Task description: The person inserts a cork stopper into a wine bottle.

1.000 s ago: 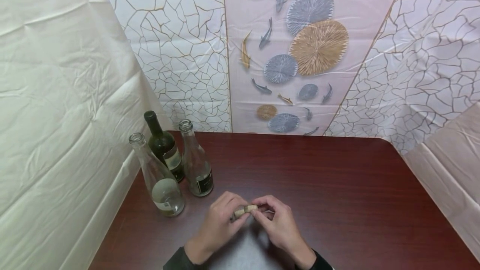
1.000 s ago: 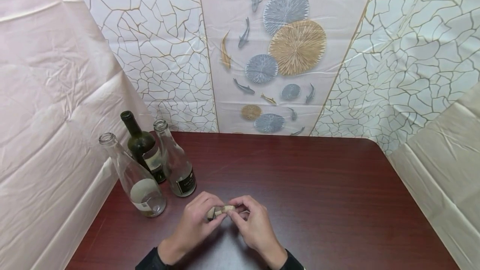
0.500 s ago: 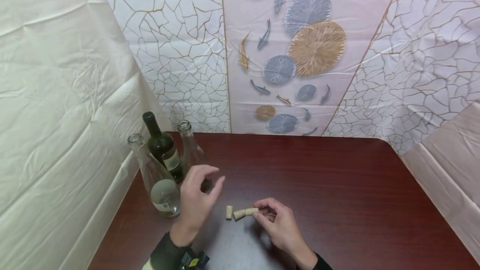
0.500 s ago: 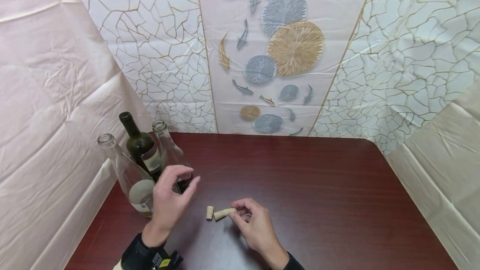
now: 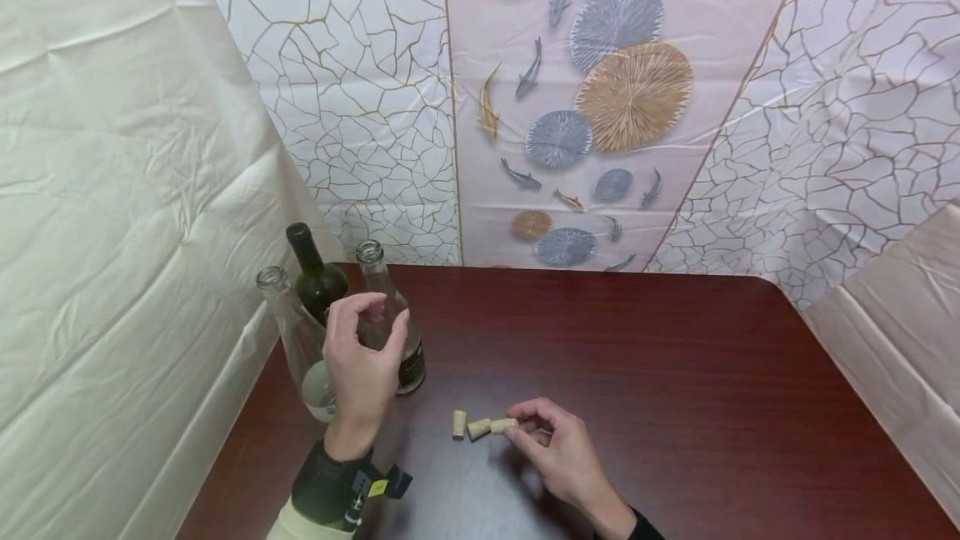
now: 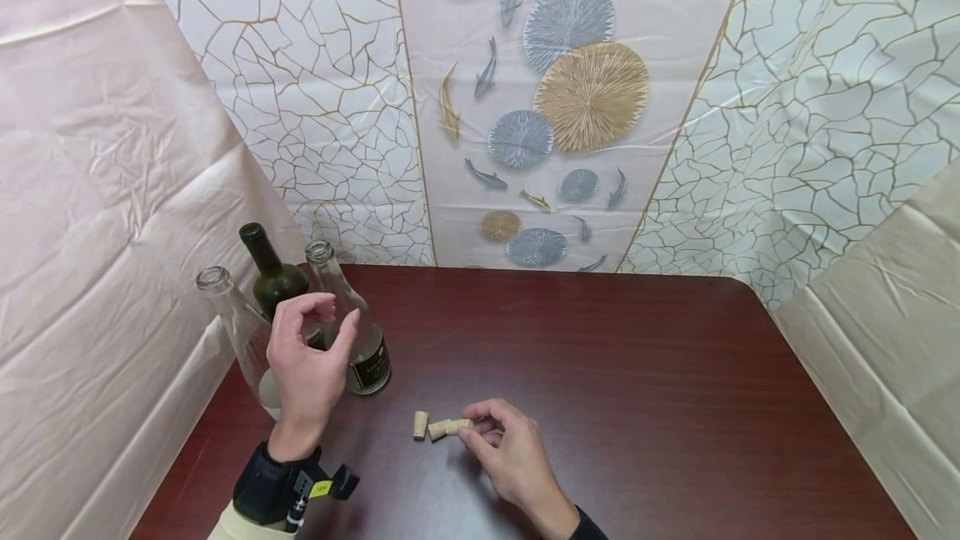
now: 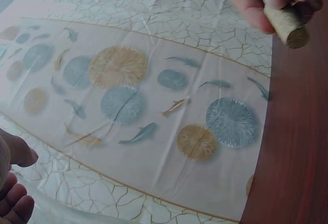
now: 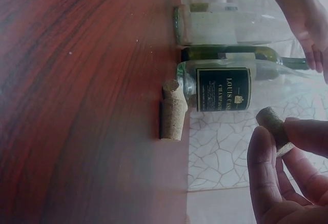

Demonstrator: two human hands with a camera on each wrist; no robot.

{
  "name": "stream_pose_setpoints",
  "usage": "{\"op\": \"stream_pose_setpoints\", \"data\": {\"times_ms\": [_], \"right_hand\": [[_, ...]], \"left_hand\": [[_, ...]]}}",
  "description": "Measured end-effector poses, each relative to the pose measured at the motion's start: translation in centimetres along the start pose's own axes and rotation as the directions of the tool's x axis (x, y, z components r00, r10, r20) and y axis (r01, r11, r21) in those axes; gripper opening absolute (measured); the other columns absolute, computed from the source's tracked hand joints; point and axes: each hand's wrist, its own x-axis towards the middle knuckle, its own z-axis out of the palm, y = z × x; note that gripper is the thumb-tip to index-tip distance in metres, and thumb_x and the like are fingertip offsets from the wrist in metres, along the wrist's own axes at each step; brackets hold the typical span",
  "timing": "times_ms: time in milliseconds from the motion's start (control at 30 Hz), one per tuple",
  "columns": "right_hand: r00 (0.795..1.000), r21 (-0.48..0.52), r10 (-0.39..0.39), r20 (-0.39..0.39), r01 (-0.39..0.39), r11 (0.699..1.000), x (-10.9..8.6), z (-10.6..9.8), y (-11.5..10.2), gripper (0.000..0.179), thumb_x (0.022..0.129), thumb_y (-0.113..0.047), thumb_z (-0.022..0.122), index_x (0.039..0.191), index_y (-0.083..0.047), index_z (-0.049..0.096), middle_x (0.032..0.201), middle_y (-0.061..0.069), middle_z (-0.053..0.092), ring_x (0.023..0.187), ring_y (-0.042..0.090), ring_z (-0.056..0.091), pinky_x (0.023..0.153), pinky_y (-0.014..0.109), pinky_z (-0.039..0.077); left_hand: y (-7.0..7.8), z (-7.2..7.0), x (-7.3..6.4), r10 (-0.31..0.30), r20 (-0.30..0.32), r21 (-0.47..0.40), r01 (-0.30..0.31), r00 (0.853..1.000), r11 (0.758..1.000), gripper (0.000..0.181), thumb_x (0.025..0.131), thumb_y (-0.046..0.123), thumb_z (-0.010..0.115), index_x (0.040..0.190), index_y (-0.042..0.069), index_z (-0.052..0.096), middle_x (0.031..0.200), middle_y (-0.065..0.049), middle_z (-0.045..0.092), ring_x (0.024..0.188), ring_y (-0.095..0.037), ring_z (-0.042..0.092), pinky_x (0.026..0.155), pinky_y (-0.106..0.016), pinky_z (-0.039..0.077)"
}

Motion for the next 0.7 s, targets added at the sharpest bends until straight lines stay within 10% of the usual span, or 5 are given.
{"op": "stream_pose_setpoints", "data": {"times_ms": [700], "right_hand": [[1.0, 0.022, -0.016, -0.008, 0.016, 1.0, -0.7, -0.1, 0.2, 0.021, 0.079, -0.009, 0.079, 0.097, -0.004, 0.069, 0.087, 0.007, 0.069, 0.076, 0.013, 0.067, 0.064, 0.023, 0.058]], "left_hand": [[3.4, 0.6, 2.6, -0.054, -0.137, -0.008, 0.054, 0.989, 0.999, 0.051, 0.078, -0.004, 0.073, 0.121, -0.011, 0.048, 0.112, -0.027, 0.046, 0.101, -0.036, 0.045, 0.082, -0.039, 0.043]]}}
